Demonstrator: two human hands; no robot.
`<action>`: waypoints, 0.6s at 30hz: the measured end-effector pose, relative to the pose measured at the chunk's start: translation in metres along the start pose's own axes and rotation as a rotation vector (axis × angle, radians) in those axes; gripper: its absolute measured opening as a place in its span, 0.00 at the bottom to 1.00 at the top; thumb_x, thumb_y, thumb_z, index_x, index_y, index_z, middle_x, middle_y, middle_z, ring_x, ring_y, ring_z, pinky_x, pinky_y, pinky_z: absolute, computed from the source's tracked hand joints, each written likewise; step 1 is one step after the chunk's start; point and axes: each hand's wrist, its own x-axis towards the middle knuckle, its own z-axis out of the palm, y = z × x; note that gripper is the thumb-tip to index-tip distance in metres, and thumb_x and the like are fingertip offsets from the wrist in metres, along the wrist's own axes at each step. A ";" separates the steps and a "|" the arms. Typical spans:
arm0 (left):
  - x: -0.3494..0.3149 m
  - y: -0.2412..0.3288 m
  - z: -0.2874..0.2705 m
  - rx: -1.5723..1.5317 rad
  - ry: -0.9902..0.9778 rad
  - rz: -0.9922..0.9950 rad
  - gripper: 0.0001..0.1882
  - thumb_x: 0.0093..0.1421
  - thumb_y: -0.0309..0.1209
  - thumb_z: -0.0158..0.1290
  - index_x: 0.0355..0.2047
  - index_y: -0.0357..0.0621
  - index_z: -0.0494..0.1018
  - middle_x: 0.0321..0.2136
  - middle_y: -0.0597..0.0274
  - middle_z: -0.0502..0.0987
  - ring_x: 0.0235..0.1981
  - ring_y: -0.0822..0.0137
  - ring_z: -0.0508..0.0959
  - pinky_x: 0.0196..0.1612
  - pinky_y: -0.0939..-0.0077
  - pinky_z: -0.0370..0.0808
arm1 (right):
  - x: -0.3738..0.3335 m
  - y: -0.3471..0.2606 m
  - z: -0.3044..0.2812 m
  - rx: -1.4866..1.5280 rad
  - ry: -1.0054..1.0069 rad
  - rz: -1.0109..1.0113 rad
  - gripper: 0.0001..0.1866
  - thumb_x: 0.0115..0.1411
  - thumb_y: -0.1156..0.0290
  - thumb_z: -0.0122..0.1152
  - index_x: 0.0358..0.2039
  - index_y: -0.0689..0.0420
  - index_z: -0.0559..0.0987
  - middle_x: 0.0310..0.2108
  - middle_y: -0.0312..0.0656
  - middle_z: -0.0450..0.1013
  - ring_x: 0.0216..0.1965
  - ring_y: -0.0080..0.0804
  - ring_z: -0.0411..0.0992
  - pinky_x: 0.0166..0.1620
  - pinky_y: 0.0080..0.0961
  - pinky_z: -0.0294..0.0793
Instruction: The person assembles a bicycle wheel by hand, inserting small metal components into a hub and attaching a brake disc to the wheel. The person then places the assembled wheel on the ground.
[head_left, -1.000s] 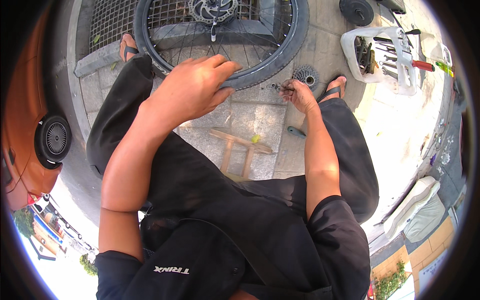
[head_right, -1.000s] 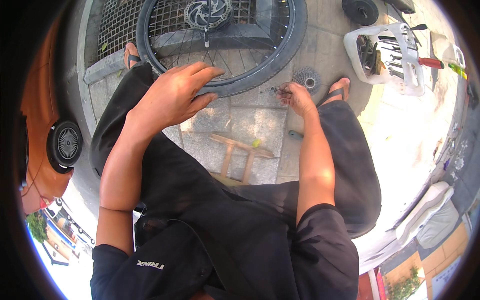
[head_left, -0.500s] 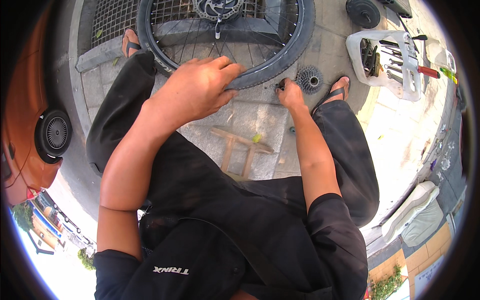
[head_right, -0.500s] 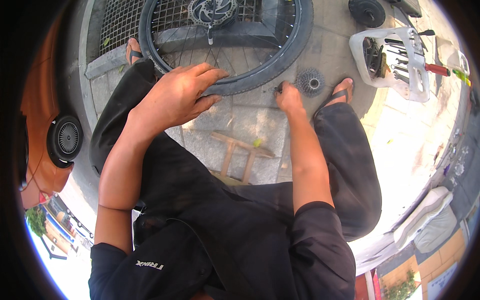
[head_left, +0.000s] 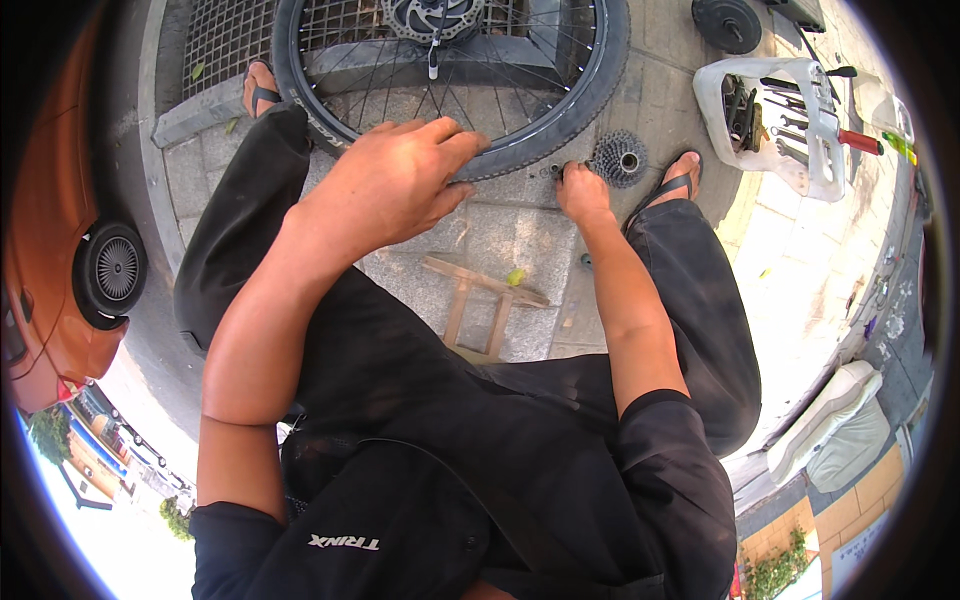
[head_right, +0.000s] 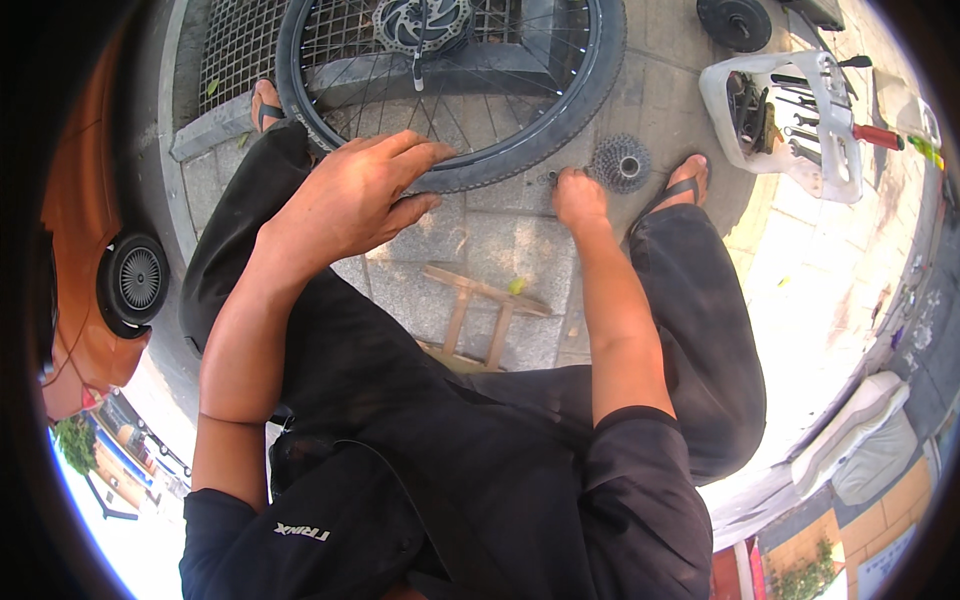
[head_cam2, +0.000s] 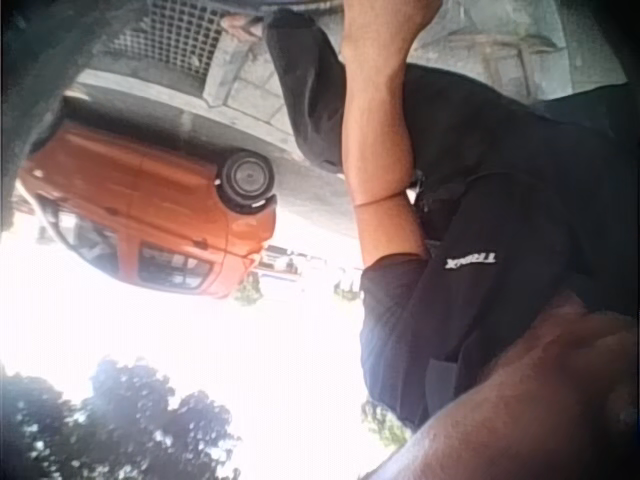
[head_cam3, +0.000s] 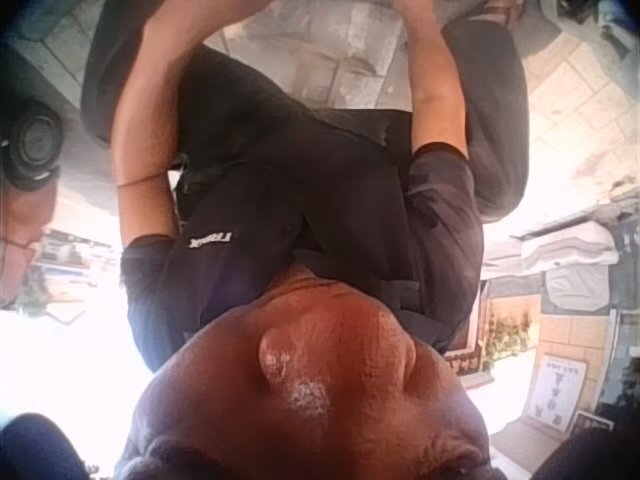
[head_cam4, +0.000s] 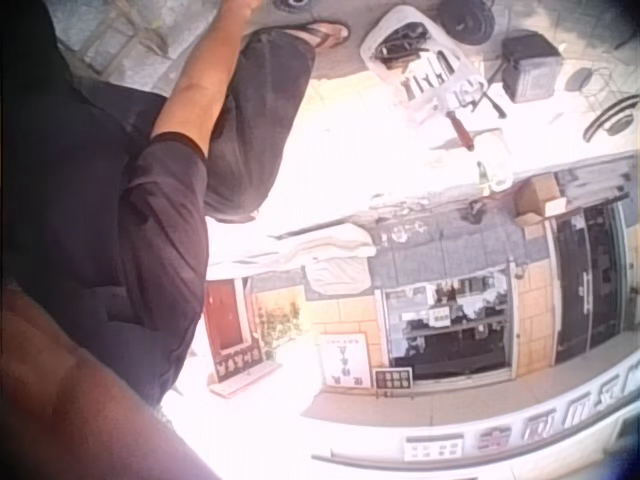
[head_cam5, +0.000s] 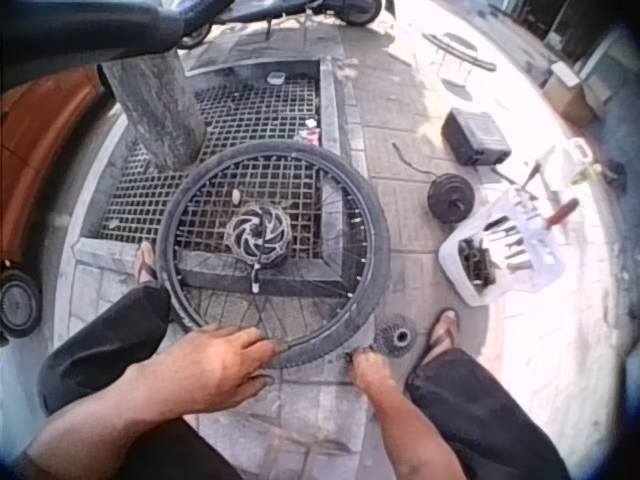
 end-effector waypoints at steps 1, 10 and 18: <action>0.000 -0.001 0.000 0.000 0.001 -0.002 0.25 0.60 0.31 0.66 0.58 0.40 0.77 0.44 0.53 0.79 0.44 0.46 0.81 0.49 0.55 0.80 | 0.001 0.000 0.000 0.001 -0.001 0.008 0.18 0.65 0.61 0.63 0.48 0.62 0.82 0.47 0.58 0.83 0.50 0.56 0.82 0.57 0.50 0.80; 0.001 0.002 -0.002 0.021 -0.024 -0.026 0.25 0.61 0.32 0.65 0.59 0.42 0.76 0.44 0.53 0.79 0.43 0.46 0.81 0.48 0.55 0.80 | -0.015 -0.003 -0.026 0.372 0.004 0.137 0.19 0.64 0.61 0.62 0.42 0.68 0.82 0.40 0.62 0.83 0.46 0.56 0.83 0.54 0.46 0.81; 0.002 0.001 -0.001 0.015 -0.024 -0.002 0.26 0.61 0.31 0.65 0.59 0.42 0.76 0.44 0.53 0.79 0.43 0.46 0.81 0.48 0.54 0.79 | 0.006 0.033 0.015 0.765 -0.061 0.320 0.19 0.63 0.63 0.64 0.44 0.67 0.84 0.29 0.57 0.80 0.37 0.49 0.82 0.47 0.43 0.82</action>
